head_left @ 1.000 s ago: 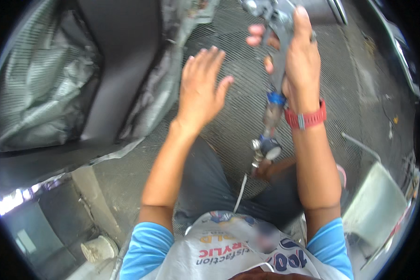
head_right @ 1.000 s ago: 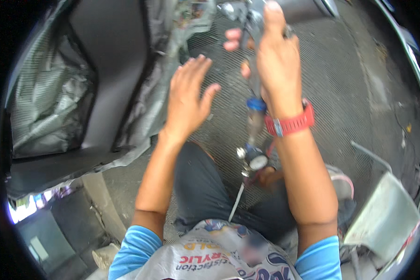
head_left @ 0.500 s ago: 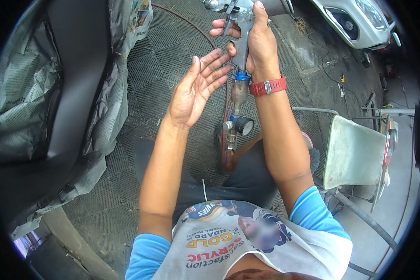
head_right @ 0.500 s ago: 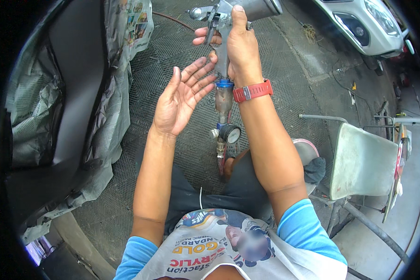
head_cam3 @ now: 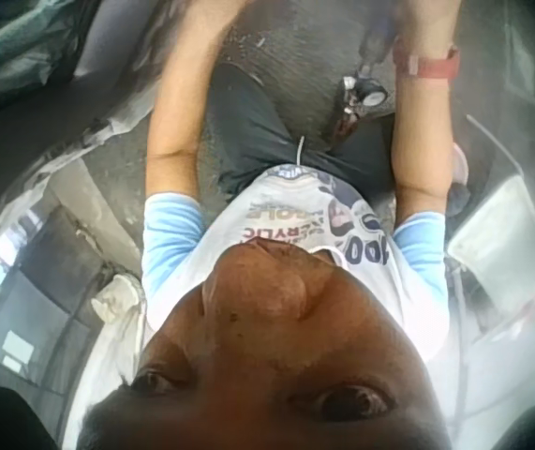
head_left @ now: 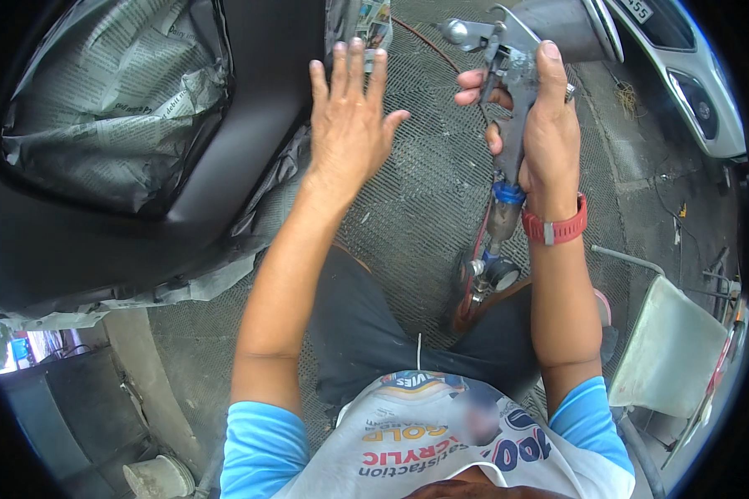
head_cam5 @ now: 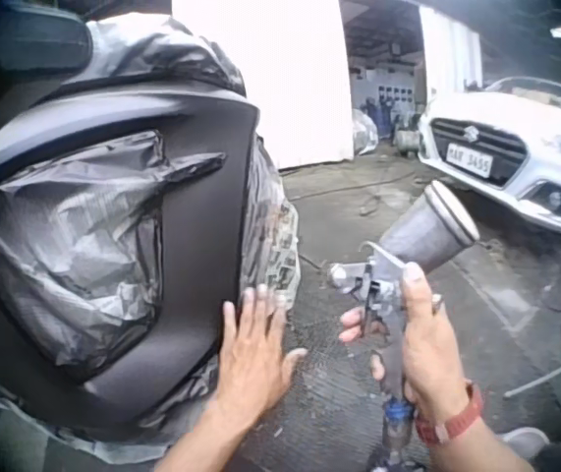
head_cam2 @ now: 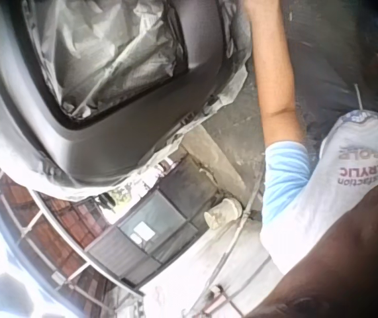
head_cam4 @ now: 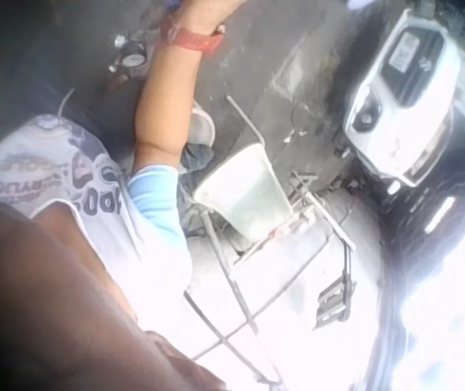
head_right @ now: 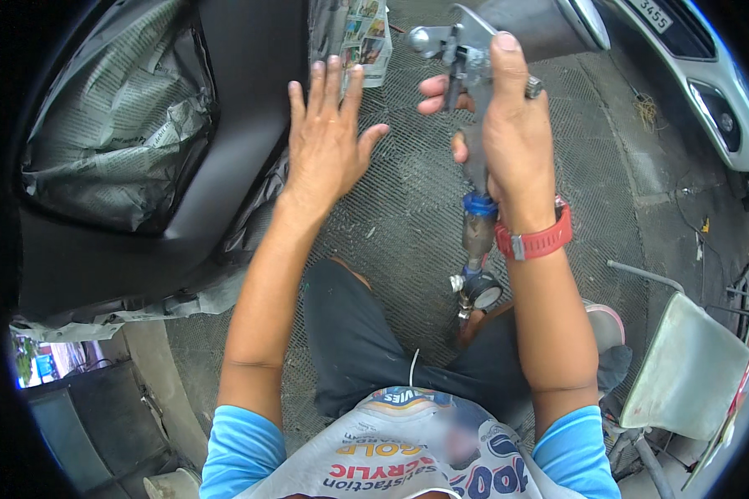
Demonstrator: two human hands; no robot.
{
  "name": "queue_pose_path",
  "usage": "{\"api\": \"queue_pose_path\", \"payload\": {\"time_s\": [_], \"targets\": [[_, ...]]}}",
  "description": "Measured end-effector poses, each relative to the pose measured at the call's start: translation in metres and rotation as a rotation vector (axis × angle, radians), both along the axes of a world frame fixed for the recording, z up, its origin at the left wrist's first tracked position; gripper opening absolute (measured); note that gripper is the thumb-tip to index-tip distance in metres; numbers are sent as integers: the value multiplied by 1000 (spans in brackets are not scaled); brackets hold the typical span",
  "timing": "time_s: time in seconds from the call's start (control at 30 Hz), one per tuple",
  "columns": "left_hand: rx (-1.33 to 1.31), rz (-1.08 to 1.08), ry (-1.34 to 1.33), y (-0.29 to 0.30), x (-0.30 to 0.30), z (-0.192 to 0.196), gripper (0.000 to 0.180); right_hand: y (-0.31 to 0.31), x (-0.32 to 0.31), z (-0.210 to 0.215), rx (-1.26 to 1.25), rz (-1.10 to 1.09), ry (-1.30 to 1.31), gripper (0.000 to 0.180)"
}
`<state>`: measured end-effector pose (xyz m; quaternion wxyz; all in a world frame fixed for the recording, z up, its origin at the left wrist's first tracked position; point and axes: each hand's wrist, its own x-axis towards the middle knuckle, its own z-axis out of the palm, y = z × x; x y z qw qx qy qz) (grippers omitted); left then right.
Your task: The person uses a spray gun to apply paint to a car bumper that is partially covered with newspaper. They repeatedly spray the surface, pause to adjust the spray gun, and touch the bumper to check the finish.
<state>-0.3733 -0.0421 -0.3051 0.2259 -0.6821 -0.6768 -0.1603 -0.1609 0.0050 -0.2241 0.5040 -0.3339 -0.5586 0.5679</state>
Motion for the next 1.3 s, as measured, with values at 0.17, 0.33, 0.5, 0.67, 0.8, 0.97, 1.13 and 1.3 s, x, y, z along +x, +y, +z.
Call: {"api": "queue_pose_path", "payload": {"time_s": [0.17, 0.33, 0.5, 0.67, 0.8, 0.97, 1.13, 1.3], "targets": [[-42, 131, 194, -5, -33, 19, 90, -30, -21, 16, 33, 96, -26, 74], [100, 178, 257, -4, -49, 45, 93, -46, -28, 20, 23, 224, 3, 72], [91, 319, 429, 15, -52, 62, 89, -47, -35, 13, 52, 200, 137, 61], [-282, 381, 606, 35, -25, 32, 87, -46, -28, 18, 22, 233, 34, 71], [-285, 311, 558, 28, -15, 14, 87, -44, -27, 14, 24, 193, 32, 71], [-62, 327, 384, 16, -36, 39, 90, -40, -21, 11, 8, 182, 5, 70], [-88, 341, 411, 8, -39, 35, 90, -42, -26, 11, -25, 173, 90, 68], [-210, 337, 510, 17, -32, 36, 87, -43, -27, 16, -33, 181, 121, 65]]}}
